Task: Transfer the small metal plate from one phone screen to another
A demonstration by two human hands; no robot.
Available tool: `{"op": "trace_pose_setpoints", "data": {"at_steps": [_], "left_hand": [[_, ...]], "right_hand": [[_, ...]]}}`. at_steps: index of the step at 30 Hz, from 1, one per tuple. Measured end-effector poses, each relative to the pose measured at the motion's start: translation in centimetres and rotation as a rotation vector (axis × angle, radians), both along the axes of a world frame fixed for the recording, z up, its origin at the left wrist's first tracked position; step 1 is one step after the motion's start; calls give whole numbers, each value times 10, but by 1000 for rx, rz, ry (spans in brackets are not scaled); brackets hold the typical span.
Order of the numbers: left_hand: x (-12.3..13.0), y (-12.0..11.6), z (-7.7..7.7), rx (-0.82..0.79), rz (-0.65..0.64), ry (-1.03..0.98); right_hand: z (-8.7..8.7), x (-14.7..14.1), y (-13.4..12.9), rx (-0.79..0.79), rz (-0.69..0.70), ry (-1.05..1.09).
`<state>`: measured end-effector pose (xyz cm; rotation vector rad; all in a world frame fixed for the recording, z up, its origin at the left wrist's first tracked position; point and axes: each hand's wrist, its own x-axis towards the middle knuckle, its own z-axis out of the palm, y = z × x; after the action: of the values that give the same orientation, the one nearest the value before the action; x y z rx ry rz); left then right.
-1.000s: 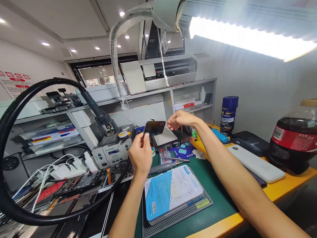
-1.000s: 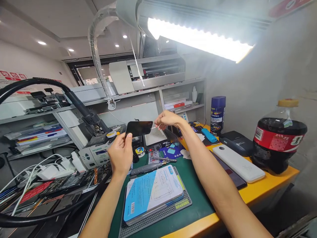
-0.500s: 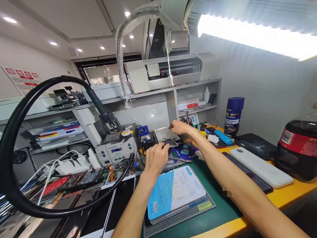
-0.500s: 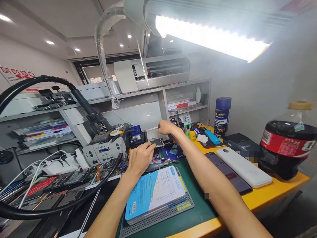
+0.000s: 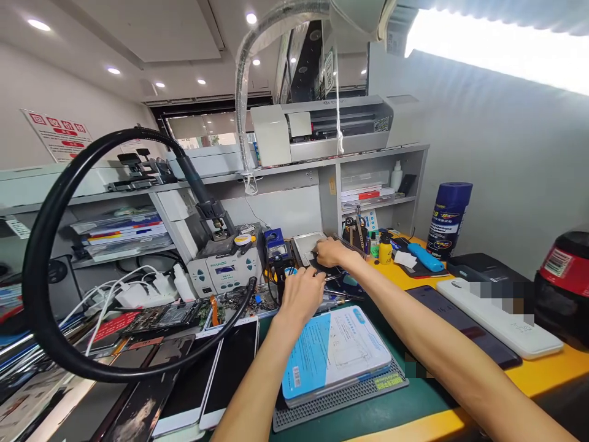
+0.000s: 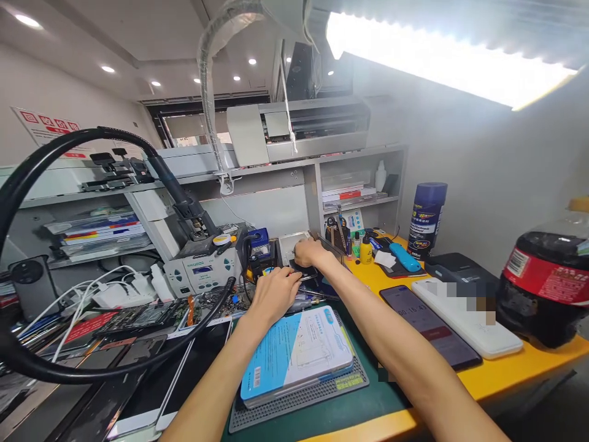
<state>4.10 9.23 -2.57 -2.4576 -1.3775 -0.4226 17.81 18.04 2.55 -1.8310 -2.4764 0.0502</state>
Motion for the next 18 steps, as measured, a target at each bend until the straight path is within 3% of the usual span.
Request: {"op": "trace_pose_setpoints", "data": {"at_steps": [18], "left_hand": [[-1,-5,0,-15,-2,-42]], "right_hand": [[-2,-5,-4,44,-49,-154]]}}
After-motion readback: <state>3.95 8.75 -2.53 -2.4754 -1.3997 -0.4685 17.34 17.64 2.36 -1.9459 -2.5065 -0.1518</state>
